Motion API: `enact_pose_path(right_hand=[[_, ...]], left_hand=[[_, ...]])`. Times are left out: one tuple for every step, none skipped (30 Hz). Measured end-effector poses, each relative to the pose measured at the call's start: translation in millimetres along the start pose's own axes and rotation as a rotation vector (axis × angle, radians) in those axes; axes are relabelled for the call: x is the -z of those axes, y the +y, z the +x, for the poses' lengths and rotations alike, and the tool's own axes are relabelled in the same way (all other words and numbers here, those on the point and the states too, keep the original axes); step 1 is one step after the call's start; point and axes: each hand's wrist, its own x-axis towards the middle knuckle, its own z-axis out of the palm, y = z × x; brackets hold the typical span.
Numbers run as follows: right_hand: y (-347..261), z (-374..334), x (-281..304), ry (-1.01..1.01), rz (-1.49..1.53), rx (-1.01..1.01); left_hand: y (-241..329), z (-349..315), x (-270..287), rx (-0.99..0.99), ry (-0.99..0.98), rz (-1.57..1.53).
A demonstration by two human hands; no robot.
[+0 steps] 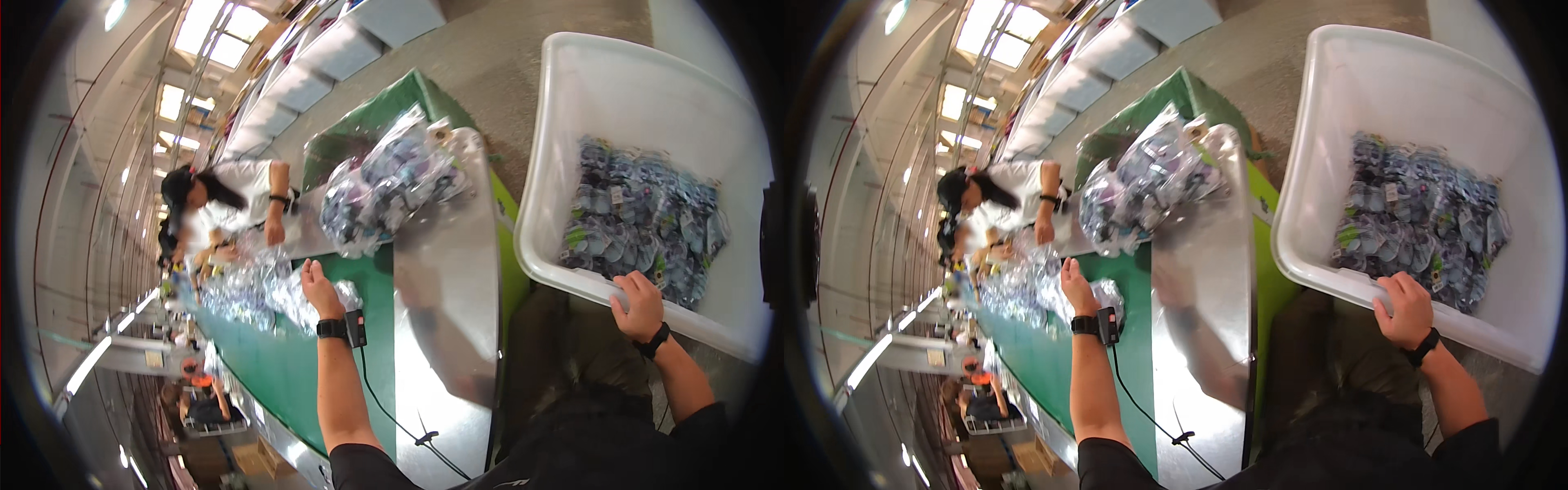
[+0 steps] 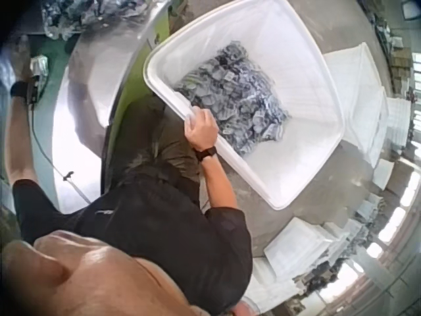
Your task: The person repeatedly picks packaged socks from a white bin and places them onto a green conveyor belt. The person handles the items one at a time, moving them from the bin to the belt where other workers are present.
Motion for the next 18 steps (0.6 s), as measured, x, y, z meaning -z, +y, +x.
enact_pose_path(right_hand=[[-1, -1, -1, 0.02, 0.026, -0.002], [-1, -1, -2, 0.014, 0.01, 0.009], [-1, 0, -3, 0.009, 0.005, 0.013], [0, 0, -4, 0.009, -0.005, 0.013], [0, -1, -4, 0.0, -0.009, -0.005], [0, -1, -5, -0.005, -0.014, 0.003], [1, -1, -6, -0.007, -0.018, 0.001], [1, -2, -6, -0.013, -0.022, -0.013], [2, -2, -7, -0.012, -0.027, -0.005], [2, -3, -7, -0.014, -0.03, -0.004], [3, -3, -7, -0.015, -0.034, 0.0], [3, -4, -7, -0.015, -0.042, 0.0], [3, -4, -8, -0.015, -0.048, 0.005], [4, -4, -8, -0.018, -0.054, 0.008], [4, -5, -9, -0.019, -0.065, 0.003], [4, -5, -9, -0.016, -0.056, 0.014], [4, -6, -9, -0.017, -0.051, 0.019], [5, -6, -10, -0.018, -0.046, 0.021]], left_hand=[[-9, -3, 19, -0.08, 0.065, 0.133], [-21, -2, 37, -0.127, 0.134, 0.256], [-34, -4, 63, -0.258, 0.153, 0.51], [-47, -2, 88, -0.31, 0.18, 0.696], [-63, 0, 111, -0.206, 0.195, 0.774], [-81, 4, 131, -0.148, 0.206, 0.823], [-100, 8, 150, -0.029, 0.166, 0.701], [-120, 11, 167, 0.08, 0.123, 0.566], [-139, 13, 181, 0.181, 0.082, 0.427], [-156, 13, 190, 0.214, -0.01, 0.51], [-170, 13, 193, 0.237, -0.097, 0.59], [-179, 10, 195, 0.295, -0.153, 0.648], [-184, 6, 195, 0.354, -0.205, 0.533], [-185, -4, 190, 0.444, -0.167, 0.44], [-183, -15, 183, 0.532, -0.121, 0.345], [-179, -29, 174, 0.584, -0.064, 0.252], [-172, -39, 165, 0.613, -0.081, 0.265], [-163, -51, 158, 0.598, -0.092, 0.281]])
